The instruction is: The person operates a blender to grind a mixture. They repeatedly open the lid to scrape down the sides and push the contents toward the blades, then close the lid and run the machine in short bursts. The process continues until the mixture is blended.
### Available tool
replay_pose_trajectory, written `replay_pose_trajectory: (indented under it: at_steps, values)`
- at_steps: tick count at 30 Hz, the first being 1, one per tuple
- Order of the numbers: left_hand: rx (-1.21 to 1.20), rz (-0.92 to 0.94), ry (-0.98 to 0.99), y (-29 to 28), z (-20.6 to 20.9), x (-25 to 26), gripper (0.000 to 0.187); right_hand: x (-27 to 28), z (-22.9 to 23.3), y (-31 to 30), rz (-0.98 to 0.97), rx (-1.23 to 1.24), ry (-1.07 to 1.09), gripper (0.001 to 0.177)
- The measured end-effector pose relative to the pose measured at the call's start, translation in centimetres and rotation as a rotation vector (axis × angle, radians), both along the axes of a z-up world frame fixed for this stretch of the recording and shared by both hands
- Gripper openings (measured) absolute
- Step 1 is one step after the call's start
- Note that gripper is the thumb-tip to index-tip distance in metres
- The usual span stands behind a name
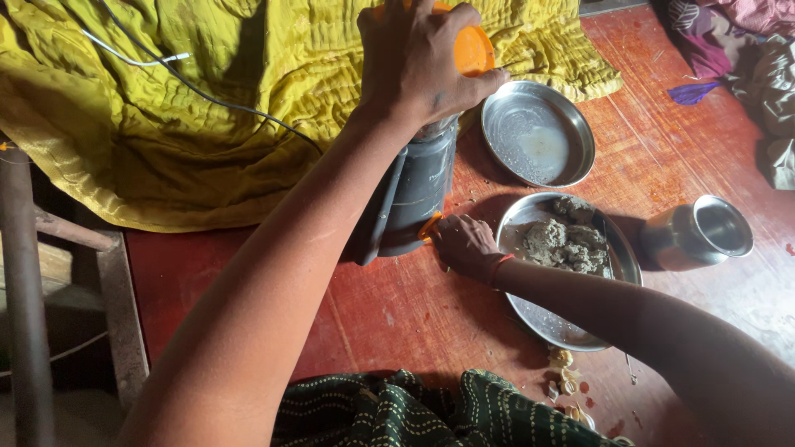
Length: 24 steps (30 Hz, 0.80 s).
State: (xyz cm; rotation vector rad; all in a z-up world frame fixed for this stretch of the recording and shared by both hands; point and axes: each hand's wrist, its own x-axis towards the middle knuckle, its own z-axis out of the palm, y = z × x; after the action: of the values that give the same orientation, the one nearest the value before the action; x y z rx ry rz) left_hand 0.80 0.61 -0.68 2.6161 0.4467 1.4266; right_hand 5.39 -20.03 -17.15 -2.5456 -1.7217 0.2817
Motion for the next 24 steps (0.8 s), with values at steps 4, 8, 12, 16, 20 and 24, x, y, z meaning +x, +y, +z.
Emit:
replay_pose_trajectory:
  at_steps: [4,8,12,16,20,24]
  values:
    - [0.014,0.010,-0.001,0.7,-1.4,1.0,0.066,0.3,1.4,-0.3,0.030,-0.027,0.046,0.023]
    - [-0.112,-0.243,-0.132,1.3,-2.6,2.6,0.076,1.9,1.8,0.9,-0.047,-0.379,-0.076,0.050]
    - [-0.154,-0.261,-0.061,2.2,-3.6,3.2,0.085,6.7,6.3,2.9,0.188,-0.035,-0.318,0.047]
    - [-0.266,-0.293,0.067,3.0,-4.0,3.9,0.091,11.8,14.8,2.1,0.470,0.501,-0.604,0.010]
    - [-0.405,-0.546,-0.138,3.0,-4.0,4.7,0.102,11.4,18.0,4.0,0.177,0.938,-0.022,0.006]
    - [-0.295,-0.358,-0.194,2.1,-3.8,2.6,0.103,10.3,16.9,7.0,0.135,1.090,0.666,0.019]
